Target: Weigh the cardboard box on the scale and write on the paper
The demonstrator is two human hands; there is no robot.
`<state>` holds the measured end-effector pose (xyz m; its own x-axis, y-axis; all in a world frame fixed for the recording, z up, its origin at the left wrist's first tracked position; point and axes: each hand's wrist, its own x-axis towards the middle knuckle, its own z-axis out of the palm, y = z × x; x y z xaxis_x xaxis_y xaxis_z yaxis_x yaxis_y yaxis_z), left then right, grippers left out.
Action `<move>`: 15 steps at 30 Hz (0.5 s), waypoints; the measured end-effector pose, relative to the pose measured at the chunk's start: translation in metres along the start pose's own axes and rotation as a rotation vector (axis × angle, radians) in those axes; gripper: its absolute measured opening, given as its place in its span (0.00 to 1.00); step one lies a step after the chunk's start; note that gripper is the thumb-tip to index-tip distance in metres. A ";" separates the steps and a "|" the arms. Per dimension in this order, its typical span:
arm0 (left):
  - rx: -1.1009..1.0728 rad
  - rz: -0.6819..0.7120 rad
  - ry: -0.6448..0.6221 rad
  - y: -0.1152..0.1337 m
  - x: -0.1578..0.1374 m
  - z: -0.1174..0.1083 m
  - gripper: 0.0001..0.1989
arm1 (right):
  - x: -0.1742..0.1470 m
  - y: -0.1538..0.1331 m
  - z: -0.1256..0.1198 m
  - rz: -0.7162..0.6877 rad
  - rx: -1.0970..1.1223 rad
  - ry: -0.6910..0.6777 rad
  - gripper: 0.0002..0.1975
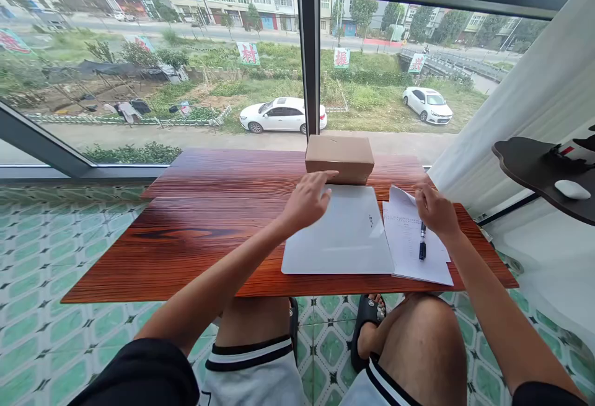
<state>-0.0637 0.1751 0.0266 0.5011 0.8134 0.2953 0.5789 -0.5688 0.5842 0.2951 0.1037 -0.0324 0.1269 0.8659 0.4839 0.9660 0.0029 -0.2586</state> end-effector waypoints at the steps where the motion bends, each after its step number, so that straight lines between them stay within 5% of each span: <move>1: -0.090 -0.087 0.023 -0.010 0.011 -0.004 0.25 | 0.013 -0.012 0.002 -0.005 0.078 0.031 0.19; 4: -0.230 -0.226 0.140 -0.036 0.041 -0.011 0.30 | 0.052 -0.045 0.016 0.020 0.313 0.069 0.21; 7: -0.416 -0.388 0.240 -0.054 0.066 -0.016 0.34 | 0.085 -0.068 0.035 0.190 0.513 0.001 0.26; 12: -0.485 -0.528 0.183 -0.075 0.090 -0.011 0.37 | 0.112 -0.088 0.067 0.478 0.670 -0.134 0.35; 15: -0.495 -0.542 0.150 -0.086 0.095 -0.001 0.36 | 0.114 -0.094 0.082 0.536 0.639 -0.204 0.36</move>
<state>-0.0665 0.3013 0.0053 0.1150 0.9920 -0.0513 0.3446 0.0086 0.9387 0.2007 0.2437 -0.0217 0.4274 0.9039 0.0179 0.4671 -0.2039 -0.8603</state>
